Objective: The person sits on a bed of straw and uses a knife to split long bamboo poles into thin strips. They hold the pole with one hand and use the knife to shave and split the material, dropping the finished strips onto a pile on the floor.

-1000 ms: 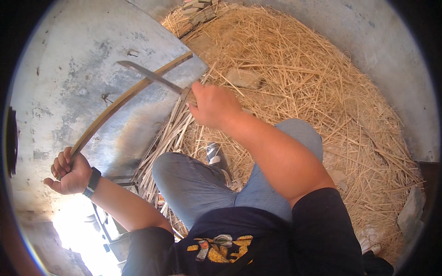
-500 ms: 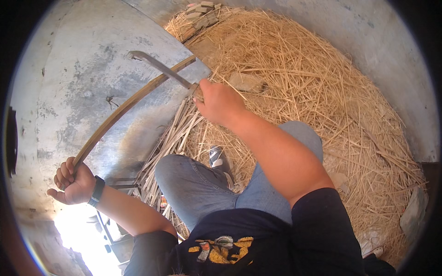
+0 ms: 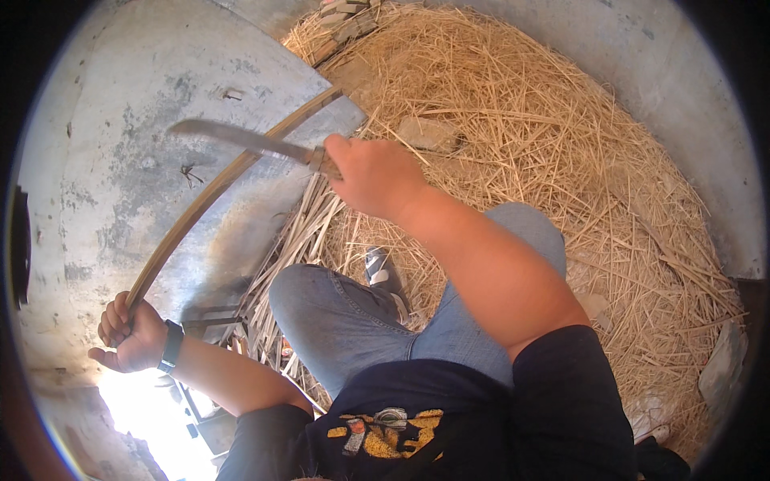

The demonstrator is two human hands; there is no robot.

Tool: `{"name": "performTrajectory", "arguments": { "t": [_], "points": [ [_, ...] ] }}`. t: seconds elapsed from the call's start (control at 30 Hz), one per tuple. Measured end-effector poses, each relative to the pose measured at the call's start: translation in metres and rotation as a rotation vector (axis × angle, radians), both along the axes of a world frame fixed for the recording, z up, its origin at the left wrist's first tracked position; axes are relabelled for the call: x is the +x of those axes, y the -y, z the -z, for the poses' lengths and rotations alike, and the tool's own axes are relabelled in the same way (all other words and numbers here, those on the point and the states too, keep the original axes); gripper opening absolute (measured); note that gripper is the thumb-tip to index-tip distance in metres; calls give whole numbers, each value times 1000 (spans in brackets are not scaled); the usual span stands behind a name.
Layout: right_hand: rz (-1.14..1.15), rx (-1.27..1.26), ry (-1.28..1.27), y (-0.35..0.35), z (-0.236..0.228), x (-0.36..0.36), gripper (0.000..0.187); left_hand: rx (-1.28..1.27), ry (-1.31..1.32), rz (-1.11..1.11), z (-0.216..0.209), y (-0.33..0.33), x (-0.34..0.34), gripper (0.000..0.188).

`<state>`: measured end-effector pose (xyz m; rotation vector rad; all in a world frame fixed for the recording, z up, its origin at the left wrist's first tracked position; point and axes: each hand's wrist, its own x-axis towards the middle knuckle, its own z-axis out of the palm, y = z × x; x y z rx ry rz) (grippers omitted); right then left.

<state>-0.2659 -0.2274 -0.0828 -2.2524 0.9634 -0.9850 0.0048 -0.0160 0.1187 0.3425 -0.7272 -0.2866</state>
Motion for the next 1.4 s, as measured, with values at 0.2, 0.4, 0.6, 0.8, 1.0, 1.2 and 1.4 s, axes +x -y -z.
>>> {"name": "performTrajectory", "arguments": {
  "t": [0.2,0.4,0.6,0.8,1.0,1.2,1.4],
  "points": [
    [-3,37,16,-8,-2,4,30,-7,23,11,-2,-4,-1,45],
    [-120,-175,49,-19,0,10,35,12,28,-7,2,-4,3,44],
    [-36,-65,3,-4,4,5,28,9,15,-33,1,-5,3,45],
    [-23,-61,41,-10,3,6,27,8,-7,10,3,-4,4,45],
    [-158,-92,8,-17,-6,5,25,36,-2,3,8,-3,4,45],
    [9,0,-28,7,12,2,26,17,3,19,8,-4,4,45],
    [-192,-8,-57,-20,-2,10,28,57,-11,1,14,0,-3,45]
  ]
}}
